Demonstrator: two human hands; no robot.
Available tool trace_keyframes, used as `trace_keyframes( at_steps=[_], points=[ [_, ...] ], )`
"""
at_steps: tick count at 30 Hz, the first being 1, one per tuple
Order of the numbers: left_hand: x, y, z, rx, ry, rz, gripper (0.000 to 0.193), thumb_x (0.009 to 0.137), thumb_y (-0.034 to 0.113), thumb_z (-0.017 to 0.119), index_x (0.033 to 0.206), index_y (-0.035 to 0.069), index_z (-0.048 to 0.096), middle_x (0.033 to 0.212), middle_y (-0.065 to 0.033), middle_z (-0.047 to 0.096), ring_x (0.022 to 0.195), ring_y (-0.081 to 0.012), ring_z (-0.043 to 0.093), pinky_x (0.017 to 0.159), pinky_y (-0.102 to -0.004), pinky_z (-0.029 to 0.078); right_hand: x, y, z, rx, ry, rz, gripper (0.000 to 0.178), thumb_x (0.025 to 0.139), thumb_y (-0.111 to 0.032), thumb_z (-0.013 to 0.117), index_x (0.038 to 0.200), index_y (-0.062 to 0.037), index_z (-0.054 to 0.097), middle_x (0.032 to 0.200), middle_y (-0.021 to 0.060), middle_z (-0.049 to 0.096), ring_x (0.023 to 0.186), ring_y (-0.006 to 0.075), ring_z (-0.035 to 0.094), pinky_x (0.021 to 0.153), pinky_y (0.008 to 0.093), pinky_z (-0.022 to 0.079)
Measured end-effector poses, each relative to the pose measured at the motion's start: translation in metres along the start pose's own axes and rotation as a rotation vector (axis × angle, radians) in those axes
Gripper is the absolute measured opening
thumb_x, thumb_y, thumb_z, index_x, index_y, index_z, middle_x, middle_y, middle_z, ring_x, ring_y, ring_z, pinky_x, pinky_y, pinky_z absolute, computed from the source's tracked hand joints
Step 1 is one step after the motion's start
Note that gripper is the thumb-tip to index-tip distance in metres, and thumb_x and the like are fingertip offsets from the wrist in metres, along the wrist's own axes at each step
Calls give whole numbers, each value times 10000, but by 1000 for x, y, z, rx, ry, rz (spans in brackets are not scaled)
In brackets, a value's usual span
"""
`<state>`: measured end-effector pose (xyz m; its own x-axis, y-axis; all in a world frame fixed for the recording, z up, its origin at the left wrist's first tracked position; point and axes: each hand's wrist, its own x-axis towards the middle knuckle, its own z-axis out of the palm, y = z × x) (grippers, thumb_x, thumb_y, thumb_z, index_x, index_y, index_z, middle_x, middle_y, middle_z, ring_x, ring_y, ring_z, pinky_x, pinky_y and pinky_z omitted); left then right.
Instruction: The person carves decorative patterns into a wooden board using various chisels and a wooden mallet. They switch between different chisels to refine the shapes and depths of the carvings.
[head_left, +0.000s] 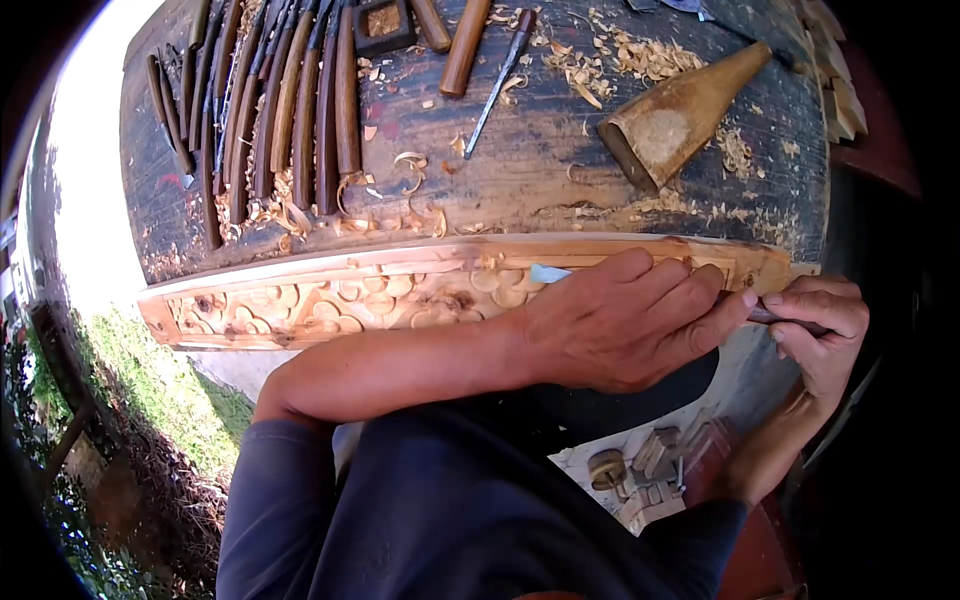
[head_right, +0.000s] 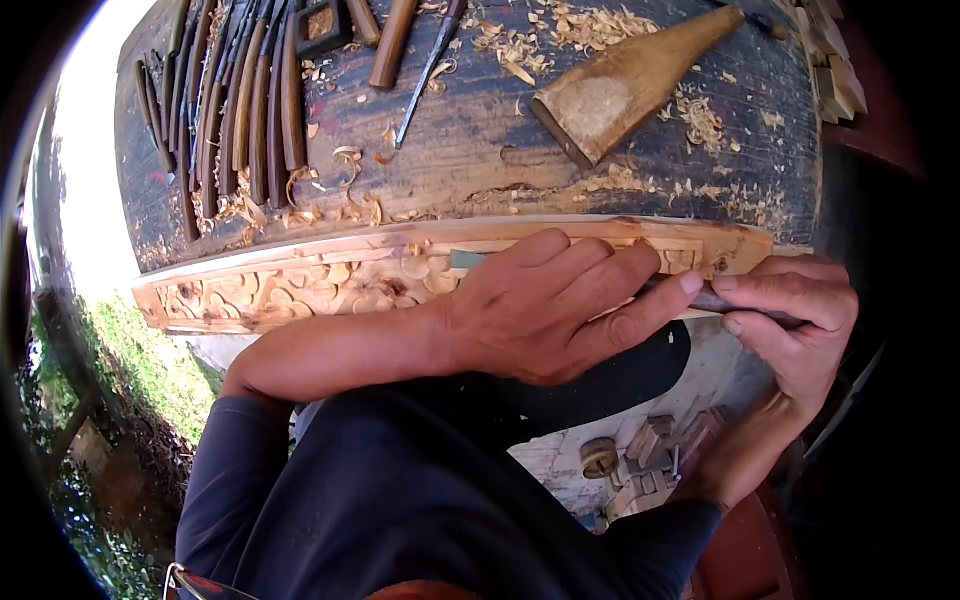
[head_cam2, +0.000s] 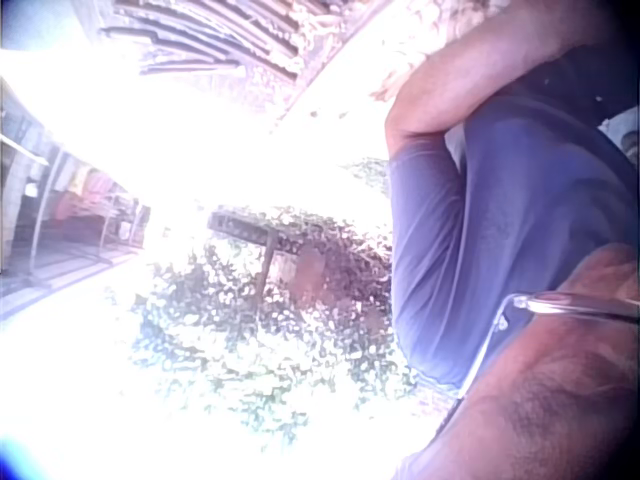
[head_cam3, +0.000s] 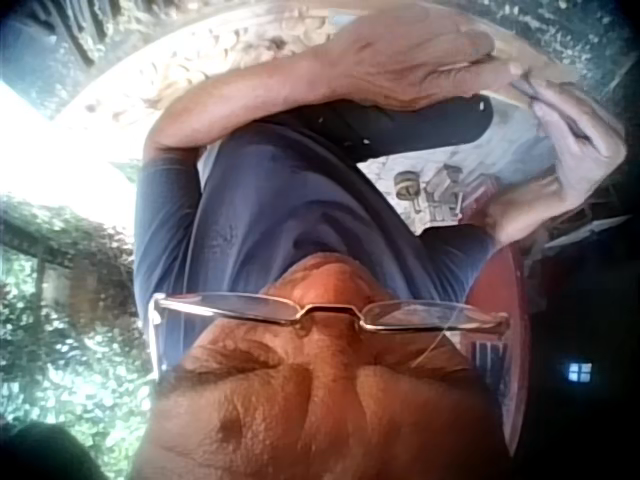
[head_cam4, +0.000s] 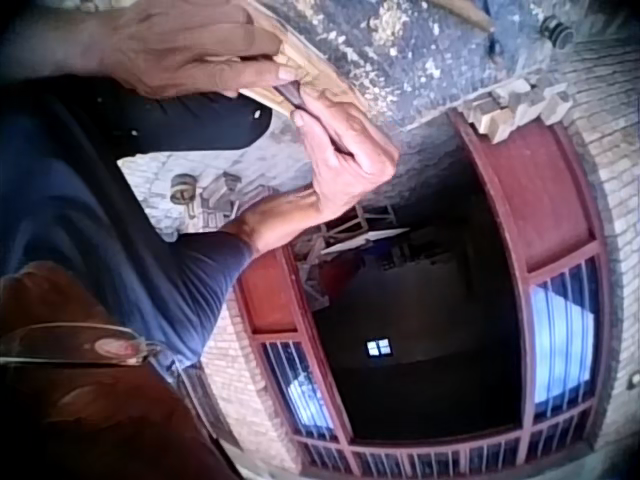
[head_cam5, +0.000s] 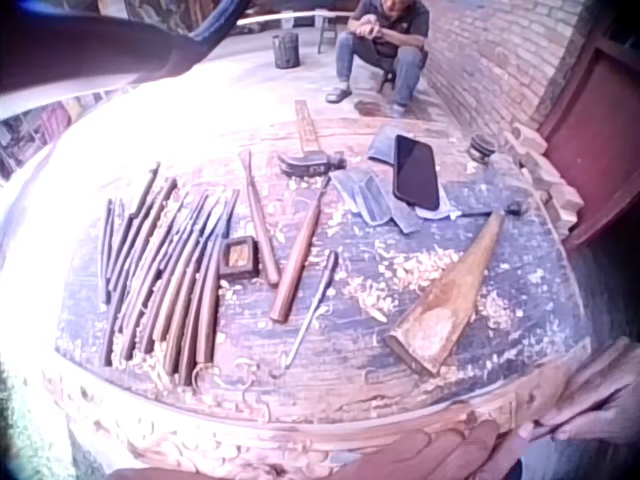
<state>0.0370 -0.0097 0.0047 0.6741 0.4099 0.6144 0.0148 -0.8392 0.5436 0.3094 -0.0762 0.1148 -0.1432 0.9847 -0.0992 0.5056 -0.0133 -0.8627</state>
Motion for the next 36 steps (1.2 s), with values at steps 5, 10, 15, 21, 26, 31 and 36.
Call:
trace_keyframes(
  at_steps=[5, 10, 15, 21, 26, 31, 36],
  points=[
    [-1, 1, 7, -27, -32, 17, 623, 948, 182, 685, 1517, -37, 558, 1171, -126, 647, 895, -216, 629, 746, -358, 503, -12, -2, 3, 10, 25, 114, 270, 805, 49, 857, 1074, 40, 839, 710, 92, 736, 515, 94, 611, 473, 240, 417],
    [0, -4, 13, -131, -31, -37, 632, 958, 169, 680, 1527, -62, 531, 1158, -140, 637, 933, -254, 642, 779, -378, 524, -4, -1, 3, 25, 47, 196, 255, 808, 73, 835, 1061, 39, 845, 738, 100, 756, 516, 87, 613, 464, 231, 419],
    [2, -5, 11, -185, -22, -80, 632, 946, 135, 681, 1525, -71, 530, 1154, -153, 635, 970, -288, 657, 818, -402, 556, 3, 1, 2, 18, 42, 224, 249, 803, 97, 804, 1043, 40, 846, 775, 114, 779, 508, 88, 615, 447, 229, 430],
    [4, -7, 8, -203, -52, -125, 637, 934, 111, 667, 1529, -71, 528, 1167, -154, 641, 962, -295, 661, 821, -406, 565, 14, 0, 0, 47, 13, 201, 265, 790, 107, 796, 1040, 34, 847, 768, 117, 775, 503, 86, 612, 444, 229, 433],
    [4, -7, 6, -189, -70, -158, 642, 924, 102, 661, 1530, -62, 531, 1157, -147, 639, 934, -294, 655, 797, -406, 567, 18, 3, 3, 64, 22, 176, 276, 779, 120, 788, 1034, 33, 848, 747, 111, 762, 496, 89, 607, 443, 232, 422],
    [5, -6, 6, -184, -76, -187, 646, 910, 86, 660, 1530, -47, 536, 1107, -128, 621, 918, -285, 652, 740, -385, 567, 21, 5, 1, 72, 0, 152, 275, 776, 126, 784, 1027, 34, 848, 752, 111, 761, 494, 87, 603, 440, 235, 415],
    [4, -7, 5, -154, -79, -207, 624, 905, 89, 661, 1508, -34, 560, 1064, -110, 608, 906, -272, 658, 657, -373, 565, 22, 7, 7, 96, 16, 196, 274, 780, 134, 781, 1024, 31, 850, 744, 105, 754, 491, 86, 601, 441, 235, 413]
  ],
)
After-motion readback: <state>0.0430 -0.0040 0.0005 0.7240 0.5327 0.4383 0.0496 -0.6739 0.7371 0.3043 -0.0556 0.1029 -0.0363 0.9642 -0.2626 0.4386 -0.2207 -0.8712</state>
